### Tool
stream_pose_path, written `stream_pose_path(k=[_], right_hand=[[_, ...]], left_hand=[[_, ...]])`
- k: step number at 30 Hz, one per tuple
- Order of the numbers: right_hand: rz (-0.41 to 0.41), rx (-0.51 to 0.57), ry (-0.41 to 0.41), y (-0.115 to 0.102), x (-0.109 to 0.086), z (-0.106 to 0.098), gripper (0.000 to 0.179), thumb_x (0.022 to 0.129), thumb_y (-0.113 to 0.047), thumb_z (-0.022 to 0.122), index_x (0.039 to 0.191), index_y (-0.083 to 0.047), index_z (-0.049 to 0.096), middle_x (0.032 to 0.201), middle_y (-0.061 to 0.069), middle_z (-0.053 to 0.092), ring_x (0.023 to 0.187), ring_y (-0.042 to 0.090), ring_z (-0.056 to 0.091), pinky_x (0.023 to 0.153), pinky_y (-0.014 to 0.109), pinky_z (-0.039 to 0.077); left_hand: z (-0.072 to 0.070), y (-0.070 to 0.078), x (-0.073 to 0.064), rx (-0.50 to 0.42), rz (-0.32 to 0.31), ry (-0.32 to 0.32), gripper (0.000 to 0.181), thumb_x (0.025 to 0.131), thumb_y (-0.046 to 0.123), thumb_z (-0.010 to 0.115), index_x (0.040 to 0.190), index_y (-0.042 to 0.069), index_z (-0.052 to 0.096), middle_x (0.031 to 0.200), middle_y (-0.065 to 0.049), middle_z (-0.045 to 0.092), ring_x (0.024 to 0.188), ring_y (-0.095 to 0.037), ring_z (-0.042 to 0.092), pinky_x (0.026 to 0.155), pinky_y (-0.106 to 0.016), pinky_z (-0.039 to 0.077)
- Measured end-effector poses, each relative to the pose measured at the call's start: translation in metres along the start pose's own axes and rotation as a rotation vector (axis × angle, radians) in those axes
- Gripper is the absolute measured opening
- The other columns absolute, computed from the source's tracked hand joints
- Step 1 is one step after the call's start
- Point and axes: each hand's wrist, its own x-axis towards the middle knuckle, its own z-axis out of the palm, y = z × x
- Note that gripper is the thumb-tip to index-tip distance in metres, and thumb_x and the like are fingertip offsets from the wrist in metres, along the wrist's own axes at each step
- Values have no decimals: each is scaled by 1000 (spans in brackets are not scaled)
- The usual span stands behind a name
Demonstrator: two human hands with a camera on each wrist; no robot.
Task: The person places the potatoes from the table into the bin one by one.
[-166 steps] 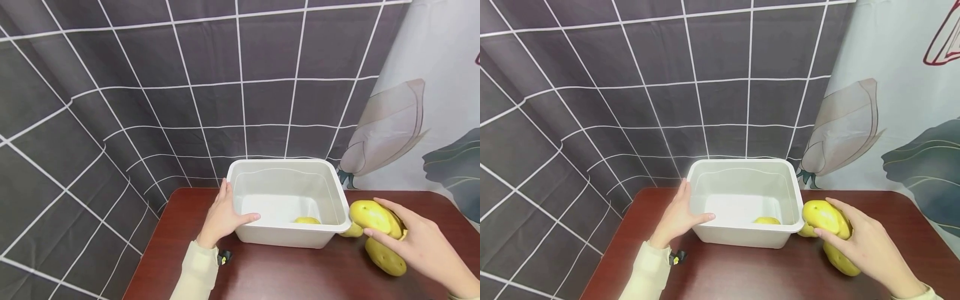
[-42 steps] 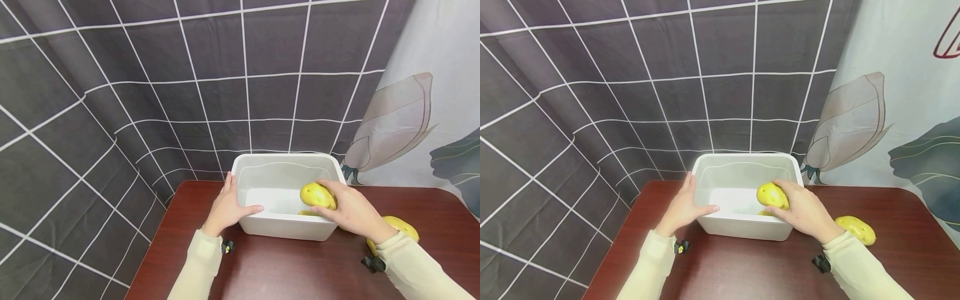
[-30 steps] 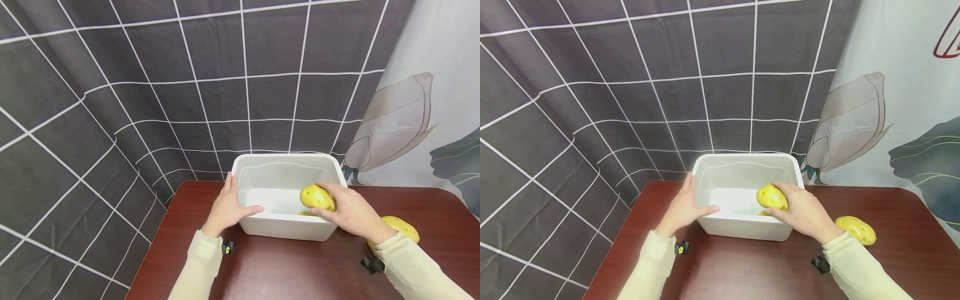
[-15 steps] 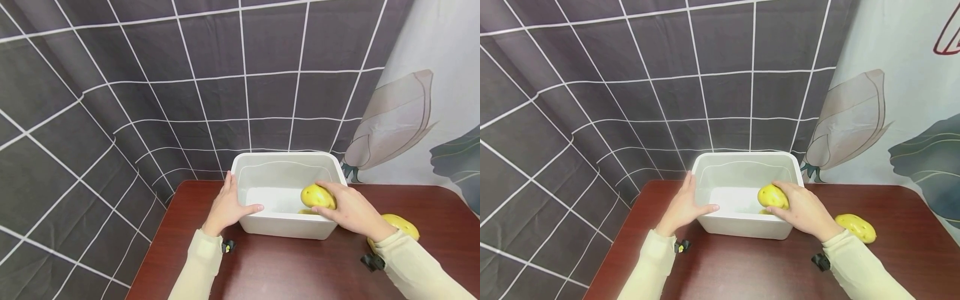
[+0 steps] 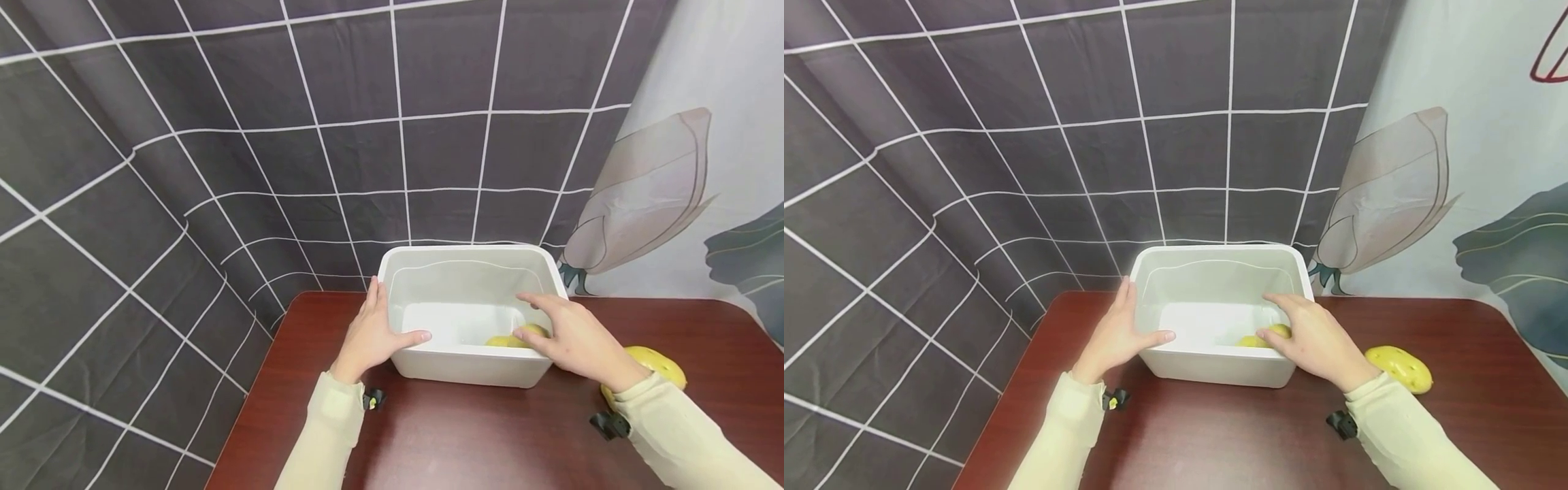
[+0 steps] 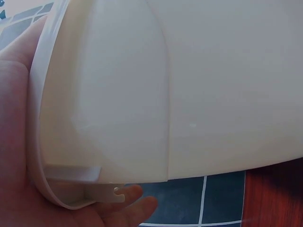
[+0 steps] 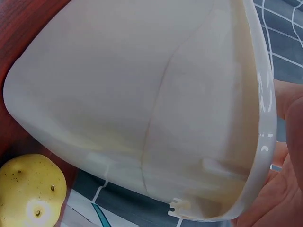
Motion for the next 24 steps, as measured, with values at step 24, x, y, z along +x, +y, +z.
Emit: stream_pose_path(k=[24], right_hand=[[-1,-50,134,6,-11,-16,49,84,-22,80,127,-3,65,112,11,70,87,23,61,75,45,47]], left_hand=[[0,1,0,8,5,0,133,70,76,74,160,1,11,169,-6,-5,152,-32,15,115,-55,28]])
